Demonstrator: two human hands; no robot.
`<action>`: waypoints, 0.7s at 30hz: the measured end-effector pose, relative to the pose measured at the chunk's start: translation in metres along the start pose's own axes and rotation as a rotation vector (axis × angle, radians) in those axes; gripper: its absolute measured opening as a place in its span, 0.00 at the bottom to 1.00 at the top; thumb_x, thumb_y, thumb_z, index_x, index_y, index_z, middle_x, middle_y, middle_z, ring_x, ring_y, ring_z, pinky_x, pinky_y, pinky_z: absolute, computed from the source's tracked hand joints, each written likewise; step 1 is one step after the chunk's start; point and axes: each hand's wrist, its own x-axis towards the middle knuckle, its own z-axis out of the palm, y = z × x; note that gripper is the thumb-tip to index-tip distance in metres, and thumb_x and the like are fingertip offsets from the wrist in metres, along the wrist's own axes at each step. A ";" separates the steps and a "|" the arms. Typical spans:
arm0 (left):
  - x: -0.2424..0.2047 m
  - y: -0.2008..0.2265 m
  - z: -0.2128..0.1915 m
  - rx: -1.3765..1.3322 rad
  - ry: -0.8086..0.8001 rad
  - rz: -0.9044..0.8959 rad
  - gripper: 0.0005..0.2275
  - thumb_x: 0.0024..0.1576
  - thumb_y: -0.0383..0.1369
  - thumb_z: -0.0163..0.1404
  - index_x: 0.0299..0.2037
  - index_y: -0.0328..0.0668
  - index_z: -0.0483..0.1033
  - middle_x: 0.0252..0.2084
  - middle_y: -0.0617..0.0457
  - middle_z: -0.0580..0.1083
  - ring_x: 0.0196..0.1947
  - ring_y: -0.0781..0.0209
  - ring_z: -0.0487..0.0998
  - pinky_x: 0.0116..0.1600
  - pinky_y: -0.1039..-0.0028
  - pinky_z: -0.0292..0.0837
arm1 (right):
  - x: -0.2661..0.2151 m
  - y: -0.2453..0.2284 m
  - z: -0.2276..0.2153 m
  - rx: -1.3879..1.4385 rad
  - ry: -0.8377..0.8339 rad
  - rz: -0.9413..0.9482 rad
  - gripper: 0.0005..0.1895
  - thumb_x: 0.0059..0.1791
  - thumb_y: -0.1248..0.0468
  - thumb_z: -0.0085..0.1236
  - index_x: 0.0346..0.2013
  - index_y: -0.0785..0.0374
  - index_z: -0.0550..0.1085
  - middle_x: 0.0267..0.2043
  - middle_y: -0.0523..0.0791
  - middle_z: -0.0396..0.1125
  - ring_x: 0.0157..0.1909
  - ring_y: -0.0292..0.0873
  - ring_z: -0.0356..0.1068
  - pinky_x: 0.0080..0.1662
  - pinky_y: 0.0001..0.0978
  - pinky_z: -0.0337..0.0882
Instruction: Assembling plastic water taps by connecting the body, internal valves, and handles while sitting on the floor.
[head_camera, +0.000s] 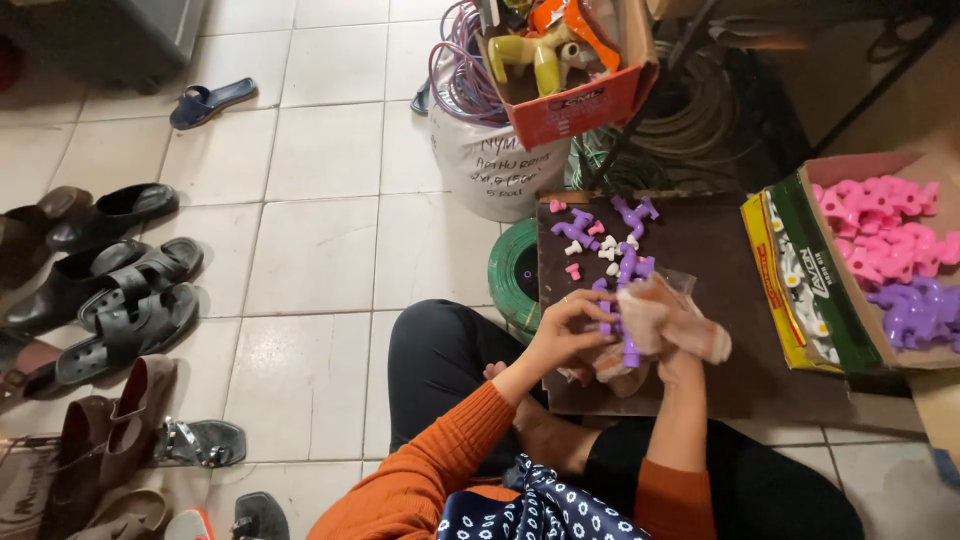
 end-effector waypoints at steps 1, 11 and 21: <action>0.002 0.007 0.000 -0.131 0.034 -0.071 0.10 0.43 0.30 0.61 0.35 0.46 0.78 0.48 0.48 0.73 0.50 0.57 0.73 0.56 0.70 0.64 | 0.000 -0.001 0.002 0.004 0.009 0.003 0.13 0.36 0.75 0.48 0.32 0.59 0.72 0.36 0.43 0.66 0.41 0.42 0.64 0.47 0.29 0.61; -0.001 0.018 0.000 0.349 -0.086 -0.073 0.23 0.34 0.23 0.59 0.43 0.34 0.70 0.37 0.35 0.74 0.41 0.38 0.74 0.45 0.53 0.70 | -0.018 -0.016 0.008 0.025 0.084 0.028 0.10 0.37 0.74 0.50 0.29 0.59 0.73 0.33 0.42 0.67 0.38 0.40 0.64 0.45 0.28 0.62; -0.013 -0.037 -0.003 0.154 0.108 -0.170 0.12 0.42 0.30 0.60 0.37 0.44 0.77 0.35 0.48 0.72 0.36 0.54 0.74 0.44 0.69 0.69 | -0.027 -0.033 0.024 0.047 0.158 0.057 0.07 0.37 0.72 0.52 0.27 0.58 0.73 0.31 0.42 0.67 0.35 0.39 0.64 0.43 0.27 0.62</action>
